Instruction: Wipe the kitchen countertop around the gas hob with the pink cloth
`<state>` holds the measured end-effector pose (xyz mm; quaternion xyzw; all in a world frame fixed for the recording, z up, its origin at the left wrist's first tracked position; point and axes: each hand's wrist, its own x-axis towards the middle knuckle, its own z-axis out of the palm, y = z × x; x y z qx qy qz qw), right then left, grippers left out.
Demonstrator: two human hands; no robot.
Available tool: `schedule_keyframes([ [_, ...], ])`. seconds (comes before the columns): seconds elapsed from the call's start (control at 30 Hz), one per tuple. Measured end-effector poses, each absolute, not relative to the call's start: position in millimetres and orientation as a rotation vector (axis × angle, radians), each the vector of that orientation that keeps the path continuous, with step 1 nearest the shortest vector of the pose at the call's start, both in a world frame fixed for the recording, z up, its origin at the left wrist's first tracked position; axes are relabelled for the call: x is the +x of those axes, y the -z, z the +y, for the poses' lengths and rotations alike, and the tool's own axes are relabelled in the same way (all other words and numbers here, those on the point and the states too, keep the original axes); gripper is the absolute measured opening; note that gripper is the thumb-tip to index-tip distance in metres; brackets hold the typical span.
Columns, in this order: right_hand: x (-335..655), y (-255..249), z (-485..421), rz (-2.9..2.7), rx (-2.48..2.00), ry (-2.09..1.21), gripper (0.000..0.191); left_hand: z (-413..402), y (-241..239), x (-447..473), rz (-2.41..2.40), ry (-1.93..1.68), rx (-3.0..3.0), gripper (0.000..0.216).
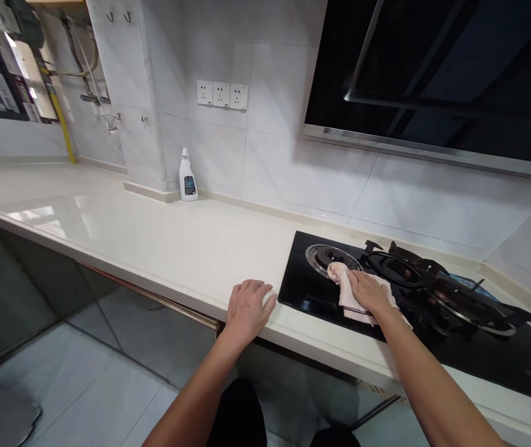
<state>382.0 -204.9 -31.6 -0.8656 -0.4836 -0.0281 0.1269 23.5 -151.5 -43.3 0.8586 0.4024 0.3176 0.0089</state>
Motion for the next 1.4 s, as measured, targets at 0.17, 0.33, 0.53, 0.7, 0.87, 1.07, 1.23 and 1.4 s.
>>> schedule_keyframes([
  [0.17,360.4,32.6,-219.9,-1.565,-2.488,0.067,0.072,-150.9,44.0,23.4,1.256,-1.005,2.69,0.029],
  [0.33,331.5,34.2,-235.7,-1.754,-2.393,0.037,0.082,-150.6,45.5,23.6,1.253,-1.021,2.697,0.029],
  [0.53,290.1,32.0,-233.8,-1.941,-2.237,0.002,0.082,-150.7,45.3,24.3,1.263,-1.057,2.713,0.029],
  [0.7,278.6,25.3,-211.5,-1.992,-2.168,-0.026,0.078,-150.9,45.4,23.5,1.251,-1.048,2.73,0.029],
  [0.87,284.9,17.8,-181.6,-1.993,-2.143,-0.02,0.073,-150.1,47.2,23.2,1.231,-1.058,2.73,0.029],
  [1.07,292.4,18.1,-157.3,-1.949,-2.147,0.027,0.067,-148.9,49.3,24.0,1.193,-1.09,2.737,0.029],
  [1.23,291.7,21.4,-144.7,-1.921,-2.162,0.067,0.068,-148.9,50.7,23.5,1.165,-1.125,2.718,0.029],
  [1.4,285.1,19.5,-127.9,-1.917,-2.169,0.084,0.068,-148.8,50.1,23.1,1.113,-1.166,2.7,0.027],
])
